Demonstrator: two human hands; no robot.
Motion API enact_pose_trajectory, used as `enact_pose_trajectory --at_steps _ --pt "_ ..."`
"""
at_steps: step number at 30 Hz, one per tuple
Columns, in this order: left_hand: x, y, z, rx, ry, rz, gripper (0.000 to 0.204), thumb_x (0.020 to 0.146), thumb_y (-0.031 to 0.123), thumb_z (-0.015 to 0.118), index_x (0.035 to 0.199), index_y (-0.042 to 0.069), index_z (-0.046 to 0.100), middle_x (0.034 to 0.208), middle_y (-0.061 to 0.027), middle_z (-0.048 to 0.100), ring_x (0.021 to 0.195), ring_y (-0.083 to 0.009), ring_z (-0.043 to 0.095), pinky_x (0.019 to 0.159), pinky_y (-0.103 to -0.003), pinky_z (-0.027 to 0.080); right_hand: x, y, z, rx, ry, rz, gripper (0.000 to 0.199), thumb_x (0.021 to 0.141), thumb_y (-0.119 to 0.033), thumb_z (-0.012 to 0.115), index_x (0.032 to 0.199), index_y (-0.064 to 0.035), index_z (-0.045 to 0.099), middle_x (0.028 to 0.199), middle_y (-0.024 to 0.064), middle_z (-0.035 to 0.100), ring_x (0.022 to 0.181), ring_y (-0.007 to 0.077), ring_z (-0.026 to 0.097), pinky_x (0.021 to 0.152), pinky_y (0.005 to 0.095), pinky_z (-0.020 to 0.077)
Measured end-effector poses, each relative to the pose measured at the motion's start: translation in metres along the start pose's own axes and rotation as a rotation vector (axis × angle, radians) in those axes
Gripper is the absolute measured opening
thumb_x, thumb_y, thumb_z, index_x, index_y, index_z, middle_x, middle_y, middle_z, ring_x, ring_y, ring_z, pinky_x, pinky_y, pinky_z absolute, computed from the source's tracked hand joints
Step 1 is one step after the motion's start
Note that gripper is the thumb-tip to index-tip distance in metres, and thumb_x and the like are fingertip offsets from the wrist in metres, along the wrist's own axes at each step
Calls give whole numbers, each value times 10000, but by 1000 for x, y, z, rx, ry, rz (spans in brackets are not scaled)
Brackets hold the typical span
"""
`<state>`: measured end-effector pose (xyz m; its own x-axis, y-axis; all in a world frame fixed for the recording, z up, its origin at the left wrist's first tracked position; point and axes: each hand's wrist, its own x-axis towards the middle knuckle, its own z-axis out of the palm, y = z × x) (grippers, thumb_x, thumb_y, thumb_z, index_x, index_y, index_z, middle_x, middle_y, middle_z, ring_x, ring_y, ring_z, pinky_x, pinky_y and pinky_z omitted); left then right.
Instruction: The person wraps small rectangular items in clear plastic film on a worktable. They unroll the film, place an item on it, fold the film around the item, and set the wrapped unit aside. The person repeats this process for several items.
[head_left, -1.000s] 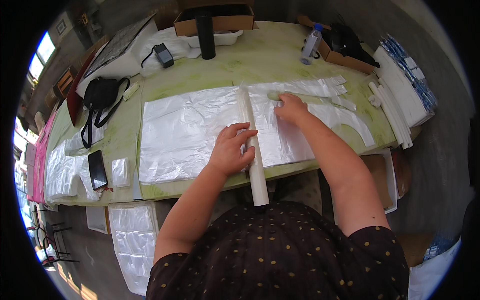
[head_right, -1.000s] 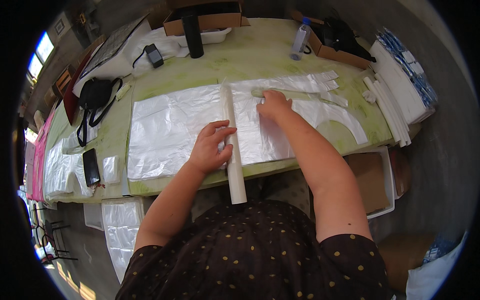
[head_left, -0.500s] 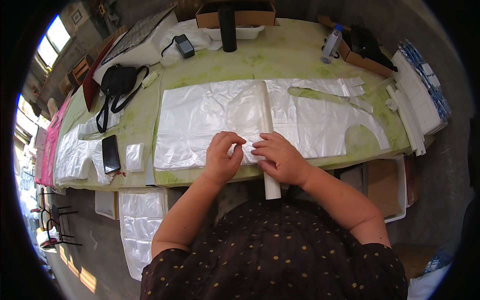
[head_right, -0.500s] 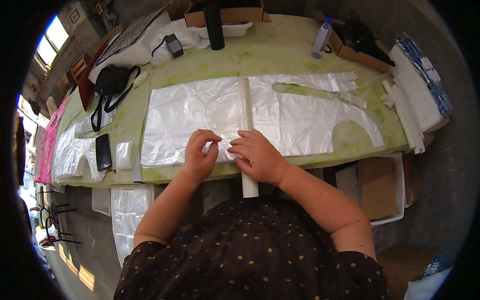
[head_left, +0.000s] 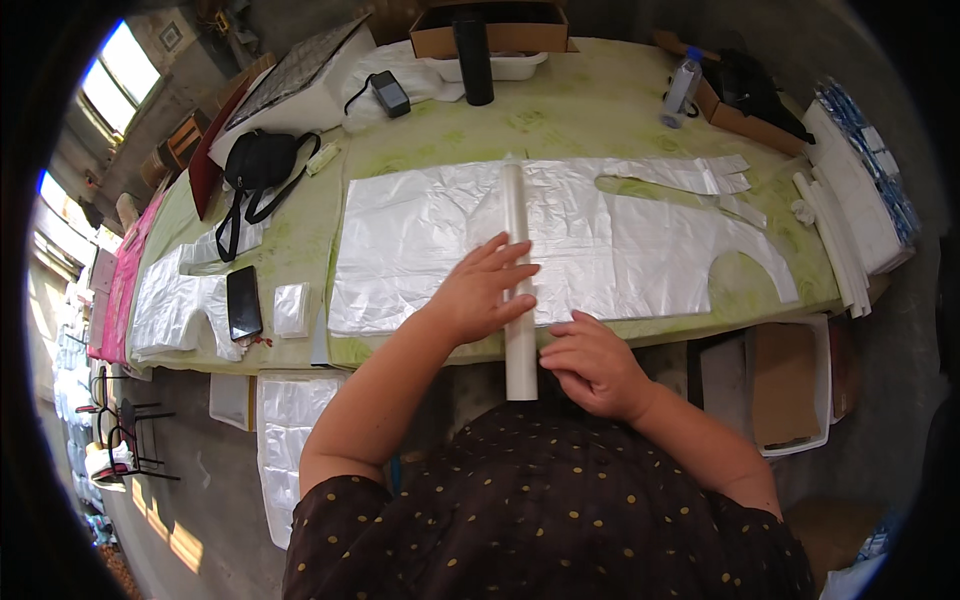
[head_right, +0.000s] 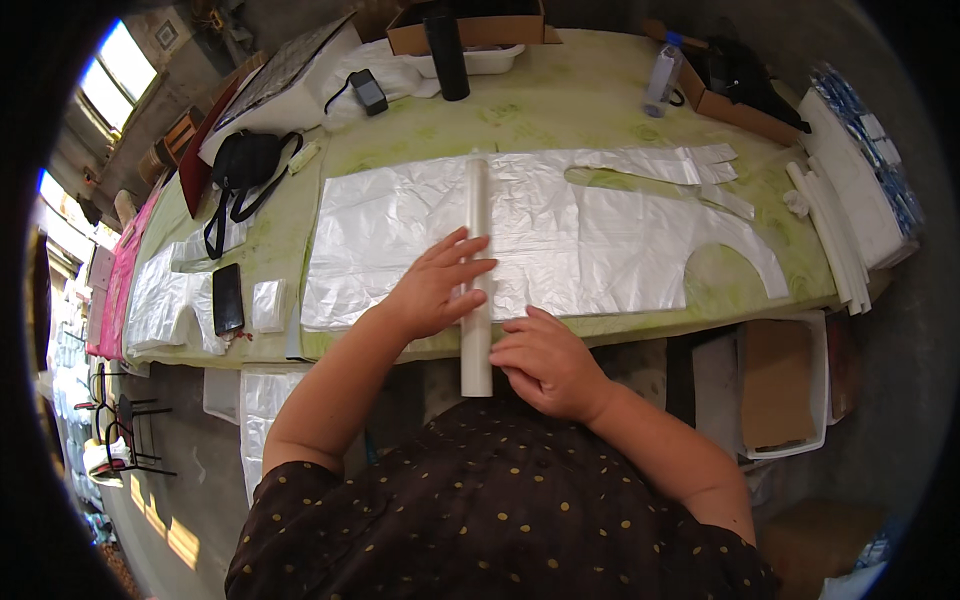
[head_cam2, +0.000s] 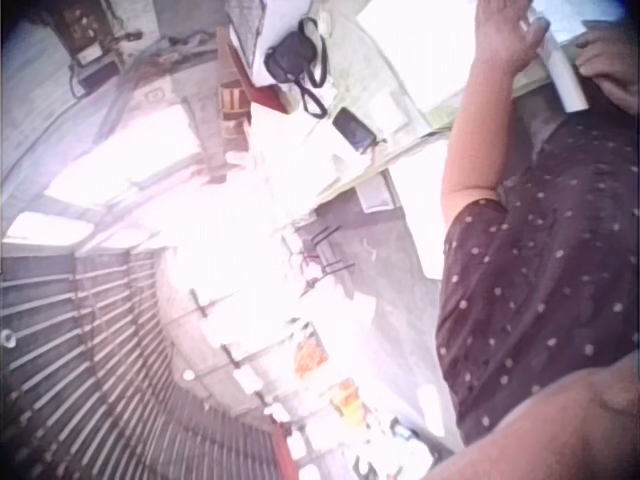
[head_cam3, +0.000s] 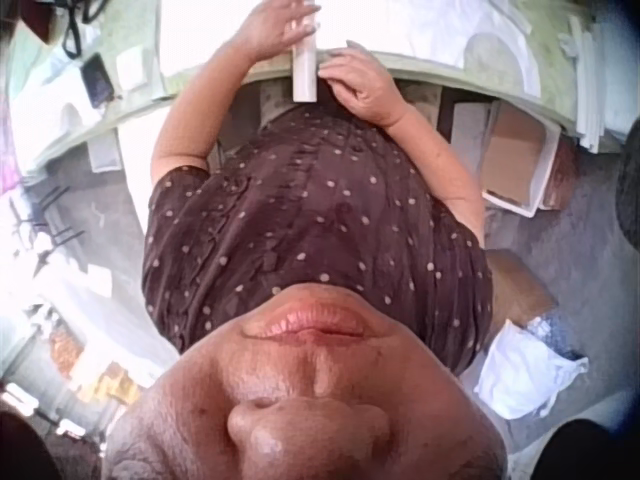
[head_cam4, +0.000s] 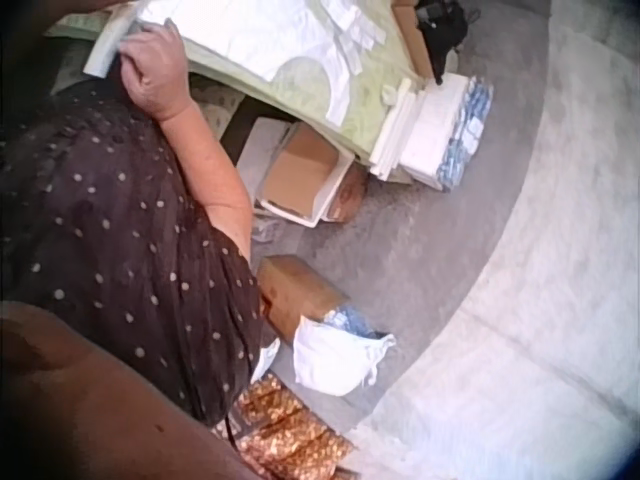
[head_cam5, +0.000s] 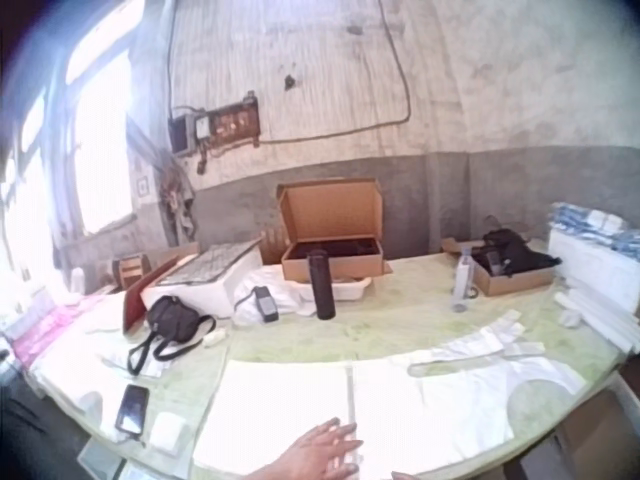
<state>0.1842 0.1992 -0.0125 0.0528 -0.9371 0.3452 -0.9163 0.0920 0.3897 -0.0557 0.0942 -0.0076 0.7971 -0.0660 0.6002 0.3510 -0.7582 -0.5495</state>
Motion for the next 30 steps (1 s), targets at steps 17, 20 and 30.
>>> enact_pose_trajectory --at_steps 17,20,30 --pt "-49 -9 -66 426 249 -633 675 843 74 579 1502 65 435 1587 -228 373 1493 -432 295 1244 -462 238 -60 1 5 149 112 201 204 788 22 714 980 -48 726 933 110 711 901 311 688 855 411 555" --pt "-52 -21 -44 246 46 -783 823 922 344 642 1603 83 260 1646 -252 237 1523 -420 224 1241 -481 218 -57 0 2 155 65 147 198 798 16 708 985 -45 726 930 108 714 888 311 689 855 409 555" --pt "-98 -72 -111 299 -15 -1196 979 822 396 719 1609 76 234 1399 -270 555 1317 -396 535 1092 -471 436 -73 1 1 224 102 278 183 829 31 687 997 -35 716 893 113 707 842 291 680 790 383 545"
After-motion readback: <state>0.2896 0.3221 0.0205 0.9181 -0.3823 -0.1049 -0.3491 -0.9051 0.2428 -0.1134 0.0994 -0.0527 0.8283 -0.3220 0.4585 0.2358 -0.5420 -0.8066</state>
